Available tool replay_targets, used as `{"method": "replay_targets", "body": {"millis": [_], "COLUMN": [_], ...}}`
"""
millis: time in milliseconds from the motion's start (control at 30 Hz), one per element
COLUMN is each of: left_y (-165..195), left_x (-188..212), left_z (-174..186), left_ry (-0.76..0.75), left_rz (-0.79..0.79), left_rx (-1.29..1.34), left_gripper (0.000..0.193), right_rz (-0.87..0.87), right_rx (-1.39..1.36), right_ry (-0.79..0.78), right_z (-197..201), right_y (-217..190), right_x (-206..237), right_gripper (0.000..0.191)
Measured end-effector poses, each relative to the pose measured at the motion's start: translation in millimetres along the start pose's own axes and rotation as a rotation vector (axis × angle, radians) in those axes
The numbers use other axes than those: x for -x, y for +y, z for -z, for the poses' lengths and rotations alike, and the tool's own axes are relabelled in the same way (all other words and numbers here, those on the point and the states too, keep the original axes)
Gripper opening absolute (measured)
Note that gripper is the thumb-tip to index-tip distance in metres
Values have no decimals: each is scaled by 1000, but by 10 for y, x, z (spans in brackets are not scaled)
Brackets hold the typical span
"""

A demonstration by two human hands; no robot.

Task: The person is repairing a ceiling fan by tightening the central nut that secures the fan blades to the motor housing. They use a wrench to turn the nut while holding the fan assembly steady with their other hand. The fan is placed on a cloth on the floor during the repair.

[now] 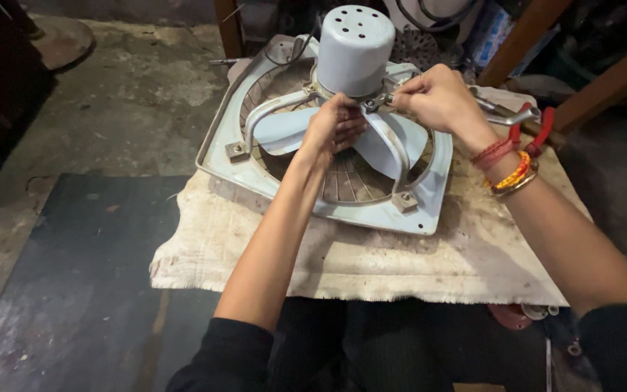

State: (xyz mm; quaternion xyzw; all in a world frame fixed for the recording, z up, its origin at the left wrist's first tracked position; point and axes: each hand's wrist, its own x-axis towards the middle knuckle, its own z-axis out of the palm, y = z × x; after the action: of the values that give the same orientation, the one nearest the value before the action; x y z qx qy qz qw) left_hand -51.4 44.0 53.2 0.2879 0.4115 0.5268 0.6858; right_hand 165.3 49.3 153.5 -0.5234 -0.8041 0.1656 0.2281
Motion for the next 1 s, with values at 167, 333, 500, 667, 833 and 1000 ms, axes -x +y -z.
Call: {"method": "replay_targets", "body": {"millis": [167,333,500,667,833,1000], "left_y": [-59,-132,-134,-38,-46,-58], "left_x": [-154,-193,-92,11,72,50], "left_z": [51,101,74,4,-15,4], "left_ry": [-62,-79,19,33,37,36], "left_rz": [-26,-27,-31,6,-31,-12], "left_rx": [42,70,-10,-21,-32,-41], "left_gripper": [26,28,38,42,44,42], "right_rz": [106,55,-56,254,120,144], "right_rx": [0,36,-402,80,34,-58], "right_ry": [-48,-128,-152,-263,-487,-618], "right_z": [116,184,533,674,490,350], "right_y": [-63,-59,-111,-167,-141,-129], "right_x": [-25,-242,-269,-314,-519,-860], "right_gripper": [25,23,25,27,28,23]}}
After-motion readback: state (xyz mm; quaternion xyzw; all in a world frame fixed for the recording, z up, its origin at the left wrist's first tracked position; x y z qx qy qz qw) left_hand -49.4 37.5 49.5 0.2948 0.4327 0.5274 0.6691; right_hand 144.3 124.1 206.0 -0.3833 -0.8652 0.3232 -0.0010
